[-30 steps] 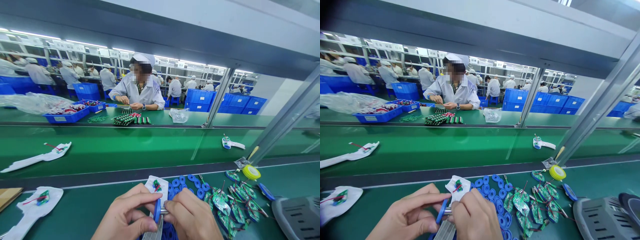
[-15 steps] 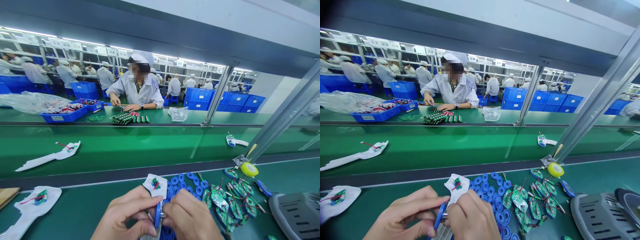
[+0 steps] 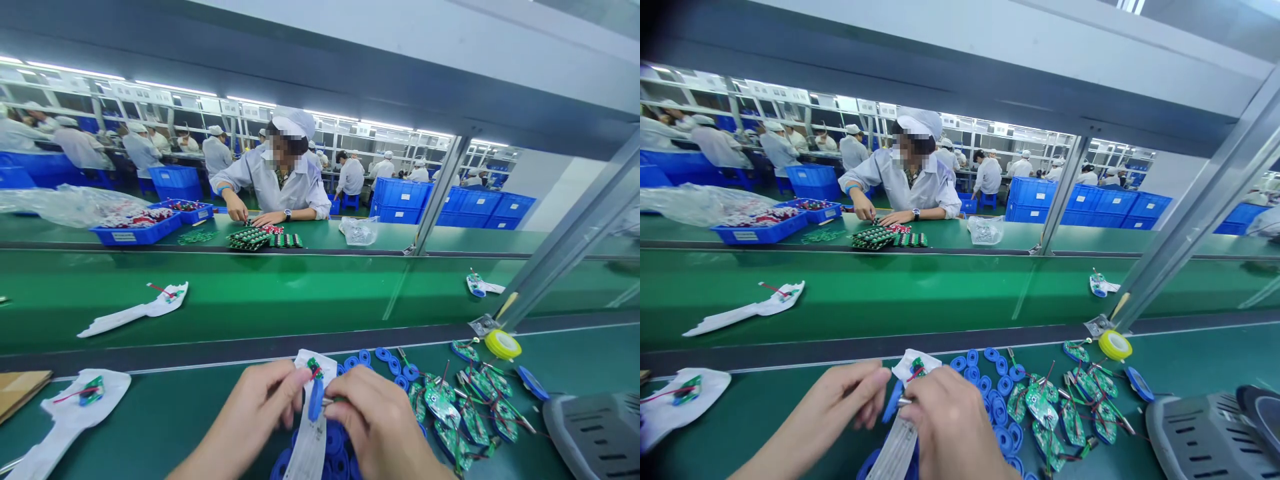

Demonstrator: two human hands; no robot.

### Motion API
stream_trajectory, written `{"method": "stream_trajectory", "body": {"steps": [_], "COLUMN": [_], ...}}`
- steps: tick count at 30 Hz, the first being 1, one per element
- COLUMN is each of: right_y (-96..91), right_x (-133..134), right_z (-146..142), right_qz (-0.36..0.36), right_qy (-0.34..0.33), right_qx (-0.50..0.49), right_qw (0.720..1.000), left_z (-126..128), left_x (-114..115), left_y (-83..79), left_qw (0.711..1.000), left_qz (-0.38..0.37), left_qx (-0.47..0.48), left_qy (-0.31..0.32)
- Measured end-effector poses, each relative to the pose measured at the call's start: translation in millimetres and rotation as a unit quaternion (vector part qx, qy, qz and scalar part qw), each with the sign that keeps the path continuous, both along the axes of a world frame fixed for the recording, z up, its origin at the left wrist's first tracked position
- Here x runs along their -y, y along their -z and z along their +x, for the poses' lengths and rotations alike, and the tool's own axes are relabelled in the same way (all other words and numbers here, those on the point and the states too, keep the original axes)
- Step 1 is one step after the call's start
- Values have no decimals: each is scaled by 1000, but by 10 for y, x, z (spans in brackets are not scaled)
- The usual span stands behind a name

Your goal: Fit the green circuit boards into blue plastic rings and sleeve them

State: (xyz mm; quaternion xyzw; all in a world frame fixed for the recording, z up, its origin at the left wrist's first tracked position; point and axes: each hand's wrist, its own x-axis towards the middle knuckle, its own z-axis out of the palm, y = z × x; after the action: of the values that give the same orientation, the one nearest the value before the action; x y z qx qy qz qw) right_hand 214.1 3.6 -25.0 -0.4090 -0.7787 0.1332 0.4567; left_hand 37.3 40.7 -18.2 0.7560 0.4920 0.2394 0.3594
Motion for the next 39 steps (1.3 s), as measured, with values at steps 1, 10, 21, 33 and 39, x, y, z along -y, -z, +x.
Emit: {"method": "stream_trajectory", "body": {"steps": [1,10,21,33,39], "right_y": [-2,84,97,40,84], "right_x": [-22,-243,-284,-114,-18], "right_z": [34,256,204,82,-44], "right_qz": [-45,-283,-260,-42,109], "right_qy": [9,59,56,31,62], "right_qx": [-24,-158,-187,-160,-104], "right_qw": [999,944,946,986,987], "left_z": [-51,-289,-252,53,103], "left_x": [-86,-481,-510,23,118], "left_y": [54,570,434,-54,8], "left_qw": [1000,995,997,978,973], "left_qz": [0,46,-4,-8,34], "left_qx": [-14,-59,-1,209,221], "left_qy": [7,69,80,28,65]}}
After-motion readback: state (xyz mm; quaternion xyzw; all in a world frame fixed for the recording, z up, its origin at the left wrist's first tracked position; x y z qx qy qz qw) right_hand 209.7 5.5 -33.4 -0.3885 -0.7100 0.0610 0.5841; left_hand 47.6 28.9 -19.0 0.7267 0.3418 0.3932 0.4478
